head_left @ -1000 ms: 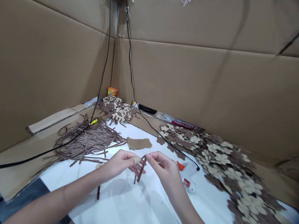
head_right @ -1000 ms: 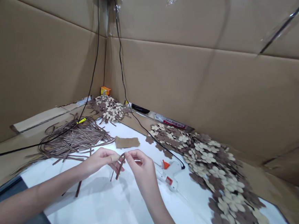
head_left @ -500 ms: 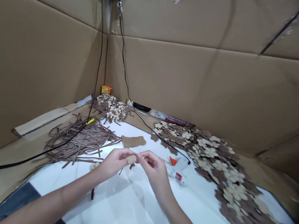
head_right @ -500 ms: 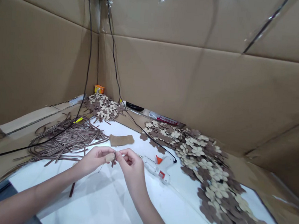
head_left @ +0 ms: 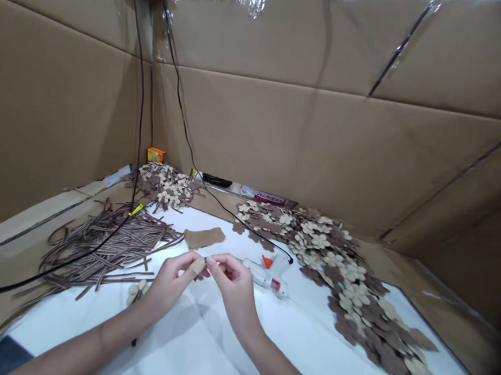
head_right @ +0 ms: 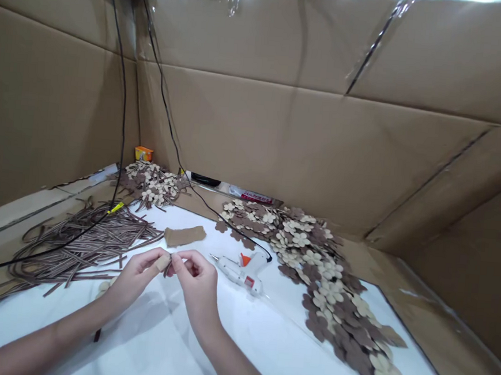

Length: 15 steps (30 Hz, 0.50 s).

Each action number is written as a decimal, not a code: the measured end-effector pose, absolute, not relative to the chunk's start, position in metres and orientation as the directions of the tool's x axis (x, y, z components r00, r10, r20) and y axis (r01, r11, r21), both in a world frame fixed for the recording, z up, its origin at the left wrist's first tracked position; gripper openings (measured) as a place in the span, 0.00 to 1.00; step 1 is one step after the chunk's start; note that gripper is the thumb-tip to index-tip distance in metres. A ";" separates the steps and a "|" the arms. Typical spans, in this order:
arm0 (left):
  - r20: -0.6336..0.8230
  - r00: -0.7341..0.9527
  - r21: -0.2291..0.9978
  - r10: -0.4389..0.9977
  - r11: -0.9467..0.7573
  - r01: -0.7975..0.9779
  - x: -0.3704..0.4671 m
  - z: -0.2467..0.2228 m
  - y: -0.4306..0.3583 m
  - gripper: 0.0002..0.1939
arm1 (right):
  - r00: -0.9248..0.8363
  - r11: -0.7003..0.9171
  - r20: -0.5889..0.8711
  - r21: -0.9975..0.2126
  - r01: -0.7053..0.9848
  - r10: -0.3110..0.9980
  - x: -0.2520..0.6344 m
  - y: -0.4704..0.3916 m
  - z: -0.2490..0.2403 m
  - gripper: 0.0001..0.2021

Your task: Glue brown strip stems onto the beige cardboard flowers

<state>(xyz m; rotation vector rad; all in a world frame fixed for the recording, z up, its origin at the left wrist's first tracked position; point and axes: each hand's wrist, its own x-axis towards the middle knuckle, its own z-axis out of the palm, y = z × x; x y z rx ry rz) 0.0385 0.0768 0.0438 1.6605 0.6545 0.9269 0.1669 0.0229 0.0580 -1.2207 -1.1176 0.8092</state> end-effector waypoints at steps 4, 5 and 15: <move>0.270 0.559 0.951 0.784 -0.308 -0.027 0.039 0.046 0.074 0.15 | 0.321 0.204 0.217 -0.976 0.073 0.922 0.165 0.021 0.056 0.10; 0.272 0.562 0.950 0.781 -0.309 -0.031 0.040 0.047 0.074 0.15 | 0.327 0.205 0.217 -0.976 0.070 0.920 0.164 0.020 0.056 0.10; 0.260 0.530 0.949 0.807 -0.315 0.015 0.039 0.048 0.066 0.14 | 0.346 0.192 0.198 -0.980 0.052 0.917 0.159 0.017 0.050 0.11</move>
